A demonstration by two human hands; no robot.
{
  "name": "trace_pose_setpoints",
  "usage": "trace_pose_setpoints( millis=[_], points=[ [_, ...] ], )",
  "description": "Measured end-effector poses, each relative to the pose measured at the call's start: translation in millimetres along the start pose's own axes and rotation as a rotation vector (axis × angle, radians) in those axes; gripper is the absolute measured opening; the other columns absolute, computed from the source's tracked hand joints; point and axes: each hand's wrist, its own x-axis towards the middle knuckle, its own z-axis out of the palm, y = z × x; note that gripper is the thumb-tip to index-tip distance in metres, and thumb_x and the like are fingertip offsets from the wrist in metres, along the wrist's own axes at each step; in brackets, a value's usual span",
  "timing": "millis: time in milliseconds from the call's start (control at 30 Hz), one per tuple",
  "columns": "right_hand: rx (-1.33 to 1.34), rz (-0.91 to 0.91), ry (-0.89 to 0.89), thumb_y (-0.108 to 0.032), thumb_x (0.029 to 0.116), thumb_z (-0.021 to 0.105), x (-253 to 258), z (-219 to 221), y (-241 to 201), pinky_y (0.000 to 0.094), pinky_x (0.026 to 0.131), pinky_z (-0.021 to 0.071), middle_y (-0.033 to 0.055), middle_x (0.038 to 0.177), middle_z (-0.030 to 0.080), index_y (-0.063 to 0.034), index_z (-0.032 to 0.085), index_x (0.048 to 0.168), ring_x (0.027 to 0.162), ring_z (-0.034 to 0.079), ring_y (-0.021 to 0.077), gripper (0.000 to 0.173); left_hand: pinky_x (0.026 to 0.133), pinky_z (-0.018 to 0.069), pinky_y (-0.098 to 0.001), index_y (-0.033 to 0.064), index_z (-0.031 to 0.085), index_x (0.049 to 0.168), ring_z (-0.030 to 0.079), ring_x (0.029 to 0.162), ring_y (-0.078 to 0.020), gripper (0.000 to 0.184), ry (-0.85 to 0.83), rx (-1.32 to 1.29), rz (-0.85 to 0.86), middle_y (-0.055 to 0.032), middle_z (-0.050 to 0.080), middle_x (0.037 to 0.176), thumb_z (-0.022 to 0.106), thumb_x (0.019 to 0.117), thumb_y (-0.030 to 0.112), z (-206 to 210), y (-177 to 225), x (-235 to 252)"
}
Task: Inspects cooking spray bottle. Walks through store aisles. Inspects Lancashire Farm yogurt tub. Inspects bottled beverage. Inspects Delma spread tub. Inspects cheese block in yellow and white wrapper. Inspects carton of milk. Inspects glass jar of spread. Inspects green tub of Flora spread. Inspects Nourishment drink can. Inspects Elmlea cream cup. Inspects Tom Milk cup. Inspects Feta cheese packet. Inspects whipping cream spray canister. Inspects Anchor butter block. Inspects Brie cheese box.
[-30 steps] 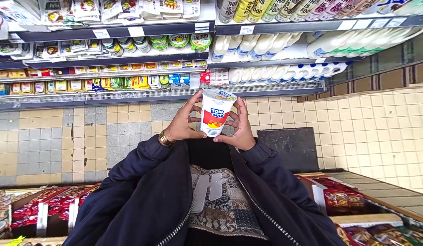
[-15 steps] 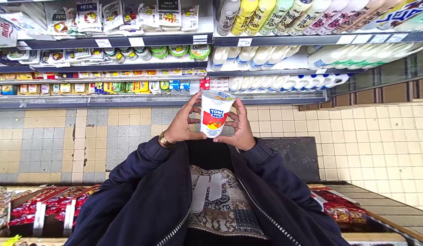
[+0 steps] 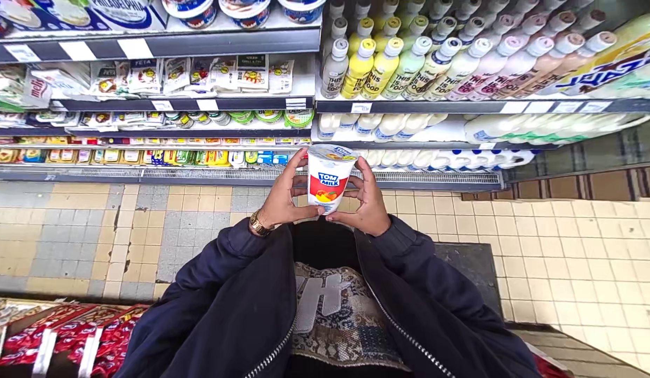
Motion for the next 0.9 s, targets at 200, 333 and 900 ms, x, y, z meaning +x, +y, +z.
trace_pose_setpoints(
  millis=[200,333,900],
  points=[
    [-0.120,-0.116,0.034,-0.035,0.0661,0.097,32.9,-35.3,-0.1,0.0384,0.082,0.0652,0.0285,0.155,0.033,0.0072,0.024,0.156,0.125,0.062,0.0263,0.123,0.083,0.0657,-0.0495,-0.0013,0.019,0.156,0.067,0.114,-0.0366,0.117,0.164,0.060,0.027,-0.0252,0.048,0.142,0.092,0.0646,0.004,29.4,6.7,56.7],
    [-0.140,-0.225,0.035,-0.035,0.0698,0.095,56.9,-60.9,-2.0,0.0388,0.087,0.0637,0.0295,0.157,0.031,0.0074,0.023,0.157,0.129,0.059,0.0271,0.120,0.083,0.0654,-0.0521,-0.0021,0.018,0.155,0.067,0.112,-0.0382,0.118,0.209,0.038,0.106,-0.0248,0.050,0.139,0.089,0.0615,-0.003,39.8,14.0,93.1],
    [-0.197,-0.320,0.117,-0.054,0.0772,0.084,51.1,-128.4,15.0,0.0417,0.100,0.0563,0.0217,0.162,0.030,-0.0135,0.030,0.158,0.133,0.055,0.0287,0.106,0.078,0.0643,-0.0434,0.0091,0.016,0.160,0.064,0.114,-0.0326,0.107,0.549,0.411,0.657,-0.0199,0.043,0.147,0.082,0.0765,0.000,26.7,173.9,297.6]
  ],
)
